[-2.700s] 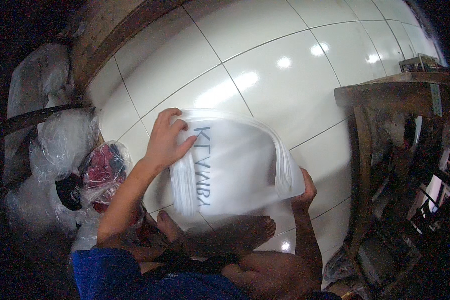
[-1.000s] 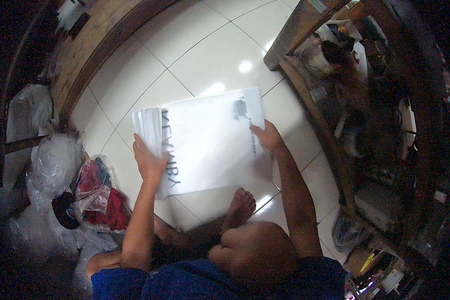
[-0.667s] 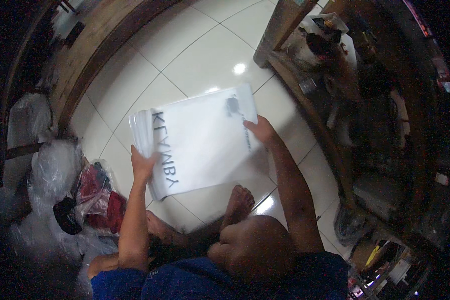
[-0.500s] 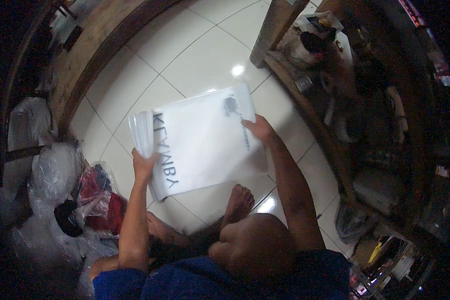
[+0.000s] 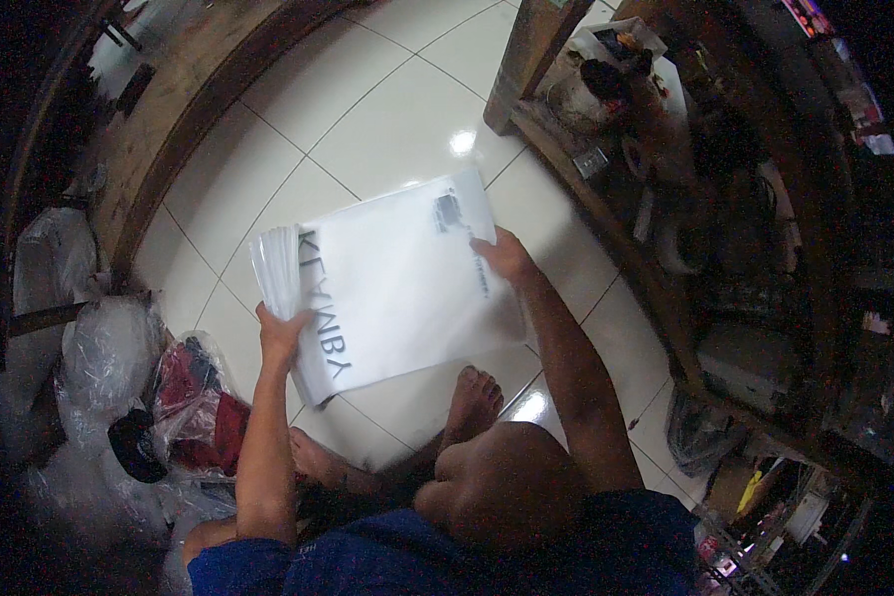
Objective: The person picks up white poly mailer packages from a shelf and sits on the floor. They fold each package by hand, aligning the edges, and stack them into a neat pile.
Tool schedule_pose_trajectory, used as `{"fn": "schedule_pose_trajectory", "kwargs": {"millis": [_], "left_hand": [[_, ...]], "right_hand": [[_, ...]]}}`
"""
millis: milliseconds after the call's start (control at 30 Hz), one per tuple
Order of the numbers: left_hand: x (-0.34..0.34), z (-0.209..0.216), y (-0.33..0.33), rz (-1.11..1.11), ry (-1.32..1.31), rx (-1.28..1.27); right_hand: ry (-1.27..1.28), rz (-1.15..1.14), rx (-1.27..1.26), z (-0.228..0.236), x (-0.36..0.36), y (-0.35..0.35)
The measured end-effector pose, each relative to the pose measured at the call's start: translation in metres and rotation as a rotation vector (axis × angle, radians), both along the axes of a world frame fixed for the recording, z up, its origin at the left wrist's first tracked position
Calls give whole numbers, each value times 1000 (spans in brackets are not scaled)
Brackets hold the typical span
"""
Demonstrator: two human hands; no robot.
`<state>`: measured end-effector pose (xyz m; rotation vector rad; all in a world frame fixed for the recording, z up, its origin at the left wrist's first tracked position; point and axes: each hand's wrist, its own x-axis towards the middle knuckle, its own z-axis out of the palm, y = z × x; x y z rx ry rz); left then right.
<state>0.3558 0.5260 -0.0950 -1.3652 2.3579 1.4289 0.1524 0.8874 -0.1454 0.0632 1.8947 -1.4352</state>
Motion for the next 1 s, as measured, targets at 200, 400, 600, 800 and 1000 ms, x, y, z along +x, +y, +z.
{"fn": "schedule_pose_trajectory", "kwargs": {"millis": [200, 400, 600, 800, 1000], "left_hand": [[1, 1, -3, 7, 50, 79], [7, -14, -7, 40, 53, 75], [10, -24, -9, 39, 124, 105], [17, -25, -11, 76, 67, 90], [24, -23, -12, 113, 55, 144]], "right_hand": [[43, -4, -41, -6, 3, 1], [333, -7, 296, 23, 17, -8], [296, 19, 345, 57, 18, -15], [493, -37, 435, 19, 17, 3], [377, -2, 382, 25, 11, 15]]}}
